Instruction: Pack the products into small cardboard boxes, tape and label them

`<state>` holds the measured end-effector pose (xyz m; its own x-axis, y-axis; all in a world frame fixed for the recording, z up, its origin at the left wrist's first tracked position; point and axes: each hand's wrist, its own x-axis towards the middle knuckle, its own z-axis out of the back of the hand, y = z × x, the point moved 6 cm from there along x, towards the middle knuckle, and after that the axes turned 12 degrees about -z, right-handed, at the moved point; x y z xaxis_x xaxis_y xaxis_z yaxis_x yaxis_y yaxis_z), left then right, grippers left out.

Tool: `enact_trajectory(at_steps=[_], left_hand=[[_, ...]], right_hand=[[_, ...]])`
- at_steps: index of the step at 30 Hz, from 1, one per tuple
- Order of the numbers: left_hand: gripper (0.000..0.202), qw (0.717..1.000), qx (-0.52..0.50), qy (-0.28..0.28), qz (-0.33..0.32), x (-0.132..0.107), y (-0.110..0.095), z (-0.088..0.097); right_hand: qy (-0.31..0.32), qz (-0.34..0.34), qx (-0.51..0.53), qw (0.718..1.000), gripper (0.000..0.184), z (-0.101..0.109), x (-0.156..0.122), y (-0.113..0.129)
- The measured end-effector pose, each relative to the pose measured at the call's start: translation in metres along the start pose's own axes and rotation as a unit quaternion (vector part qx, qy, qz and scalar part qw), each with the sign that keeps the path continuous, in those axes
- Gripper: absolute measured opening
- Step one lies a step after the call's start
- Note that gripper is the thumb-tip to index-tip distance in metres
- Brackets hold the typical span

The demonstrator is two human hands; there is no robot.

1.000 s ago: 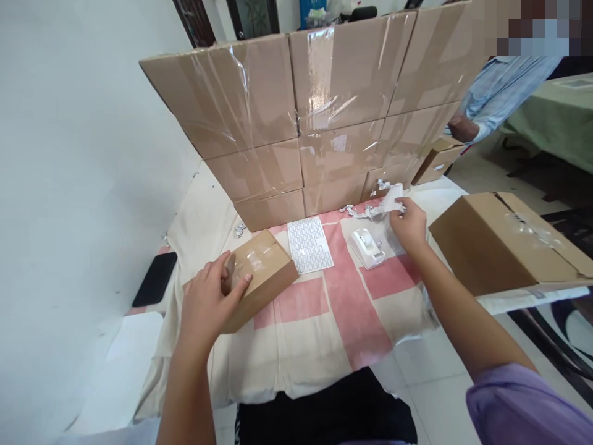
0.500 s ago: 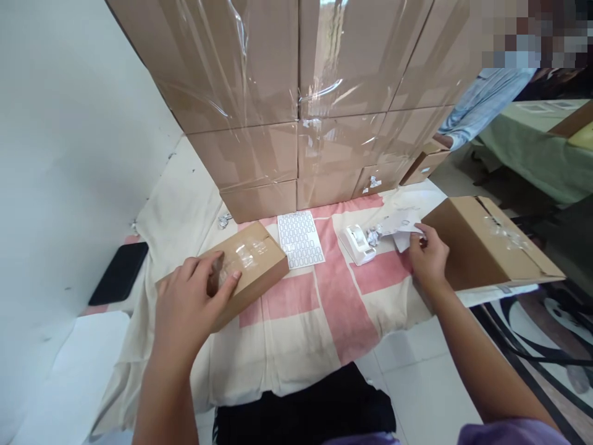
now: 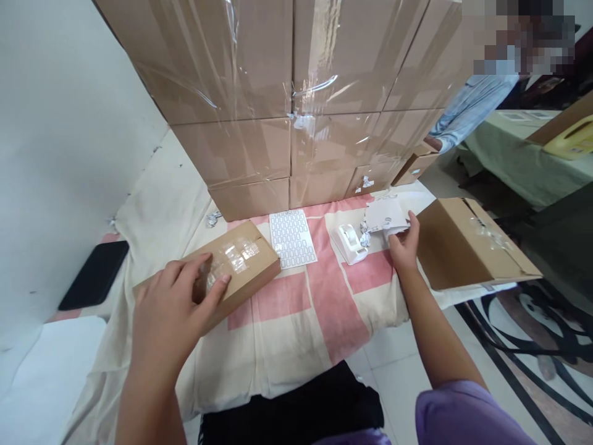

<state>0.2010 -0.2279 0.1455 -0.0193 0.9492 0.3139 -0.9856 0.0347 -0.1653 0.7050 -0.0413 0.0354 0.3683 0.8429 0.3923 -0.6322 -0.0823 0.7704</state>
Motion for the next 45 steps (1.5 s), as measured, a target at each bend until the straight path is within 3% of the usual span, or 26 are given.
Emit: enact_trajectory(at_steps=[4, 10, 15, 25, 28, 31, 34, 38, 45], left_hand=[[0.054, 1.000, 0.004, -0.002, -0.007, -0.002, 0.002, -0.002], [0.056, 0.999, 0.032, -0.008, -0.008, -0.006, -0.002, 0.000], [0.066, 0.999, 0.045, -0.019, 0.010, -0.008, -0.014, 0.006], [0.069, 0.998, 0.065, -0.014, 0.002, -0.006, -0.013, 0.004], [0.065, 0.998, 0.063, -0.010, 0.002, -0.007, -0.009, 0.001], [0.065, 0.998, 0.060, -0.011, 0.005, -0.008, -0.008, 0.001], [0.064, 0.998, 0.066, -0.015, 0.007, -0.007, -0.011, 0.003], [0.058, 0.996, 0.084, -0.011, 0.003, -0.006, -0.014, 0.004], [0.065, 0.996, 0.088, -0.027, 0.005, -0.006, -0.014, 0.006]], right_hand=[[-0.035, 0.046, -0.087, 0.994, 0.081, 0.010, 0.003, 0.002], [0.015, 0.102, -0.149, 0.984, 0.082, 0.005, 0.001, 0.014], [0.046, 0.078, -0.166, 0.982, 0.066, 0.001, 0.001, 0.016], [0.008, 0.016, -0.200, 0.980, 0.082, 0.004, 0.003, 0.013], [0.027, -0.006, -0.216, 0.976, 0.066, 0.000, 0.004, 0.005], [0.084, -0.012, -0.237, 0.968, 0.032, -0.009, 0.006, -0.007], [0.086, -0.007, -0.220, 0.972, 0.011, -0.011, 0.007, -0.013], [0.055, -0.003, -0.182, 0.982, 0.009, -0.008, 0.010, -0.012], [0.031, -0.017, -0.119, 0.992, 0.016, 0.000, 0.011, -0.004]])
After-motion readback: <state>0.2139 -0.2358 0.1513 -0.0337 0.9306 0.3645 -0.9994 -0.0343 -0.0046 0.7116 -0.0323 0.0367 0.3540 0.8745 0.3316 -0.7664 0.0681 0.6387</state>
